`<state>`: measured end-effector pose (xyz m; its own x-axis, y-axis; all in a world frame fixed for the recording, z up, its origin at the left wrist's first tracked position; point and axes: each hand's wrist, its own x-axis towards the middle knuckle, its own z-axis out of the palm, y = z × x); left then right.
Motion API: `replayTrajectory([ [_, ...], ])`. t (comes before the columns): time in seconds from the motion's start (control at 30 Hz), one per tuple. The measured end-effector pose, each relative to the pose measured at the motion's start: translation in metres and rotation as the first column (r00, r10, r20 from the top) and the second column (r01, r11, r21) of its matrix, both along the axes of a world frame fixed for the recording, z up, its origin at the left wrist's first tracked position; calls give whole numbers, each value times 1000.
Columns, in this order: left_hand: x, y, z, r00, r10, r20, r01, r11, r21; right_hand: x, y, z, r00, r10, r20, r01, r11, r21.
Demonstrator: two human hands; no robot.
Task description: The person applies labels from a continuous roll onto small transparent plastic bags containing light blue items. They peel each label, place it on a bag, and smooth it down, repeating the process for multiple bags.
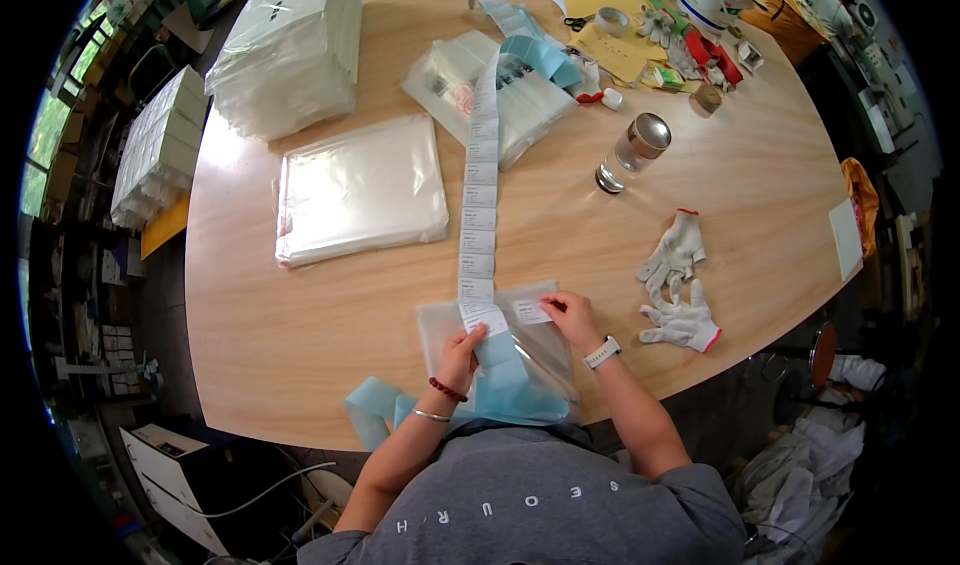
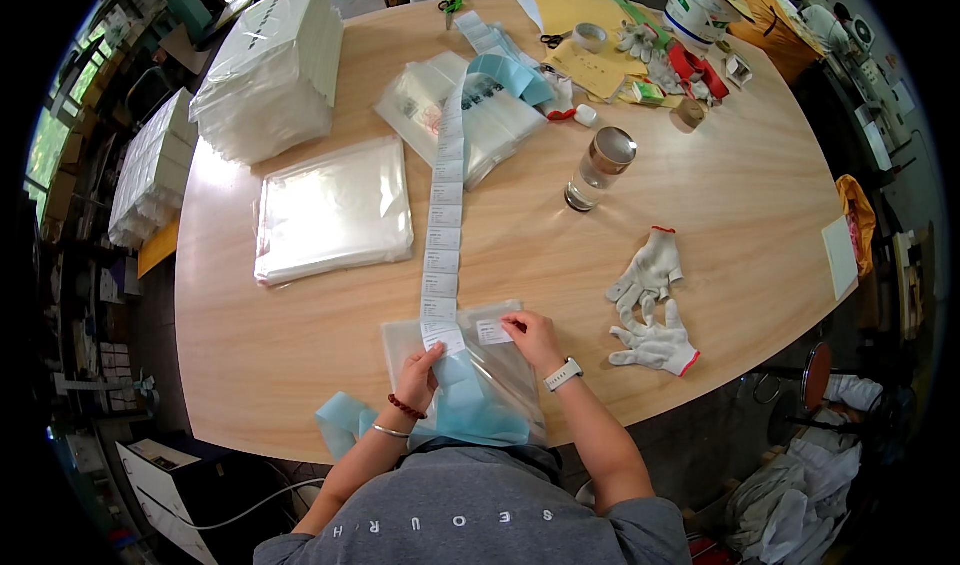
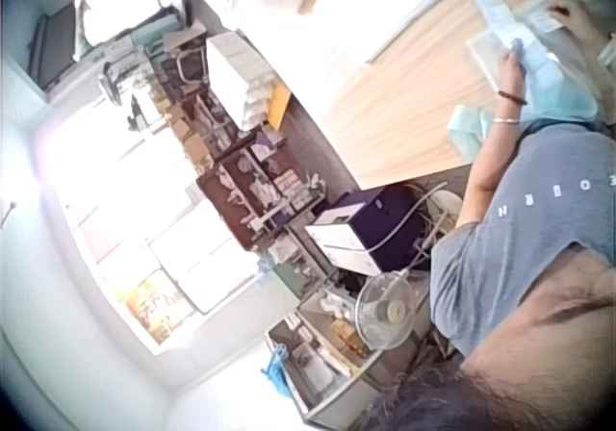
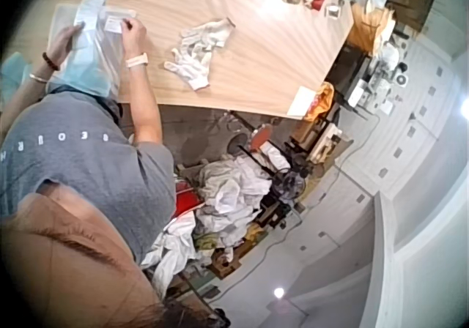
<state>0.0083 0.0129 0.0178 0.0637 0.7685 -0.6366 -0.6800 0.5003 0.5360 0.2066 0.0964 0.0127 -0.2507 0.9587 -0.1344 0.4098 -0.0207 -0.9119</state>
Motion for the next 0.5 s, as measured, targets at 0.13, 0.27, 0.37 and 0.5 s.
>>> replayTrajectory([
  [0.13, 1, 0, 3, 1000, -11, -7, 11, 1000, -3, -2, 1, -3, 998, 19, 56, -19, 1000, -2],
  [0.27, -1, -2, -6, 1000, -9, -3, 9, 1000, -11, -14, -5, 3, 946, 67, 318, -139, 968, 211],
  [0.37, -2, -5, -15, 999, -9, -32, 9, 1000, -14, -25, -2, 23, 857, -215, 469, -45, 875, 483],
  [0.5, -1, -4, -7, 999, -16, -28, 16, 1000, 2, -6, 33, 2, 920, -82, 383, -97, 899, 426],
])
